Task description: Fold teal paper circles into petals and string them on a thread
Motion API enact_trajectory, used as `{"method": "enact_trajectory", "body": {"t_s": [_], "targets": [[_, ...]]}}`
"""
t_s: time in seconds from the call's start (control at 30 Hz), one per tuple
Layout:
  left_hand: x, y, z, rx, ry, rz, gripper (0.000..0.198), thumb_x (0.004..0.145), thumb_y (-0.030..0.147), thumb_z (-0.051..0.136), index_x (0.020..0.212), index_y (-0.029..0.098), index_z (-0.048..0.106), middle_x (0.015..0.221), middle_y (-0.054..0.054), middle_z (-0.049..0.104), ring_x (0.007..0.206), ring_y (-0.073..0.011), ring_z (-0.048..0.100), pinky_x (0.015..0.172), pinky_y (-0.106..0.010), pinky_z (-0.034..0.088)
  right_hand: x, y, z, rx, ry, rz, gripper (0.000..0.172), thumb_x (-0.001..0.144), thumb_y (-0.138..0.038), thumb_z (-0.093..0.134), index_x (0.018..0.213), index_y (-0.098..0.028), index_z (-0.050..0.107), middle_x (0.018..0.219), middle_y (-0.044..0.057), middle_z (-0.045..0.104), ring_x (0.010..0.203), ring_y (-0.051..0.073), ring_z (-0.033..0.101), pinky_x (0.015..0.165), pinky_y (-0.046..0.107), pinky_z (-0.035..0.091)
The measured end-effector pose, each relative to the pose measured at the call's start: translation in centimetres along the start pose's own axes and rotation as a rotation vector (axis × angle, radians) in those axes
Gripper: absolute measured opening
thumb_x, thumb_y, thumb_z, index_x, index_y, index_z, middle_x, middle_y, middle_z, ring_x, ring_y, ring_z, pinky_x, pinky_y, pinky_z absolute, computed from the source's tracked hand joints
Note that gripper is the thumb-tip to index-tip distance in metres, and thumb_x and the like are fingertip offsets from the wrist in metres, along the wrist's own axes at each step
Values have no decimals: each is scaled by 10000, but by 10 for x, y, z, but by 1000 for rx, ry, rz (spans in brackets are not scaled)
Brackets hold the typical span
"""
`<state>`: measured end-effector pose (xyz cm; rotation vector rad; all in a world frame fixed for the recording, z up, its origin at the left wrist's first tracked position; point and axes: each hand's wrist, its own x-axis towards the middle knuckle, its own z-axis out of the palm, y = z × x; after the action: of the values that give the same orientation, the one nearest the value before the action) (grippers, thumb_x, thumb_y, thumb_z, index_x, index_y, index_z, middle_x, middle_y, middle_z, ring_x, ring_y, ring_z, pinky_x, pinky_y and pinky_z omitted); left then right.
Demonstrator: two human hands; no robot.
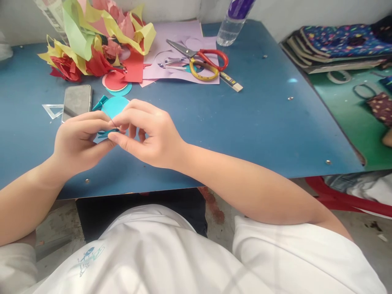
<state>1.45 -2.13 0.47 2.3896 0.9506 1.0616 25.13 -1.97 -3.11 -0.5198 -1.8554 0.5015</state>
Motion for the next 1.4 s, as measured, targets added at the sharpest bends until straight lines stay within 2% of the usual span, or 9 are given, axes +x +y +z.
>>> {"method": "enact_trajectory", "body": {"t_s": [0.13,0.3,0.5,0.63,0.8,0.93,1.13,1.23,1.4], "targets": [[-2,-3,-1,65,-19,43,152,1095,269,785,949,230,804,921,-24,792,769,-155,670,811,-317,597,4,1,-4,-119,30,-195,145,1237,-189,691,1141,-239,788,1041,-18,790,898,118,799,855,277,742],[0,-7,-2,49,1,21,73,1013,179,852,975,242,856,920,-15,791,770,-164,661,777,-336,560,6,-7,-8,-157,66,-218,184,1233,-133,658,1150,-276,740,1064,8,798,1002,191,826,915,391,779],[4,-10,-3,51,-37,-58,111,1009,222,854,900,239,848,826,-37,736,726,-190,625,690,-376,499,16,-27,-17,153,366,53,253,1247,-447,753,1040,-303,750,1008,-3,785,819,158,756,582,339,579],[4,-11,-3,61,-18,-26,102,1019,242,834,918,244,824,847,-43,759,751,-204,645,713,-391,525,16,-22,-14,163,282,194,283,1204,-506,815,1043,-288,732,922,-40,777,716,116,749,639,303,667],[4,-14,-2,70,10,-35,120,997,252,829,904,275,756,801,-37,716,713,-210,614,679,-402,531,5,-1,-7,145,114,93,331,1227,-314,698,1539,-362,598,933,-88,740,720,113,731,659,259,665],[2,-15,1,49,44,-27,61,978,244,809,971,265,752,796,21,709,668,-158,619,626,-335,530,1,9,-5,-120,17,-82,200,1227,-170,610,1263,-310,748,1025,-33,794,854,145,788,805,326,718],[-1,-17,1,25,14,-38,56,991,253,808,960,260,762,812,29,747,692,-149,704,655,-312,601,0,24,-3,-157,20,-79,68,1142,-216,833,1125,-240,771,987,-20,811,809,143,784,696,279,657],[-1,-16,-2,-31,-32,-96,101,989,312,888,974,268,798,872,18,806,736,-166,764,743,-331,686,3,29,-6,-120,-12,-33,99,1110,-137,804,1090,-234,799,995,-15,834,834,152,793,706,280,640],[3,-4,-7,-259,-81,-409,304,959,513,1017,972,250,866,925,-27,874,871,-253,855,948,-455,761,12,26,-11,55,-65,196,73,1033,-181,845,1027,-253,835,997,13,880,854,185,821,671,297,637]]}}
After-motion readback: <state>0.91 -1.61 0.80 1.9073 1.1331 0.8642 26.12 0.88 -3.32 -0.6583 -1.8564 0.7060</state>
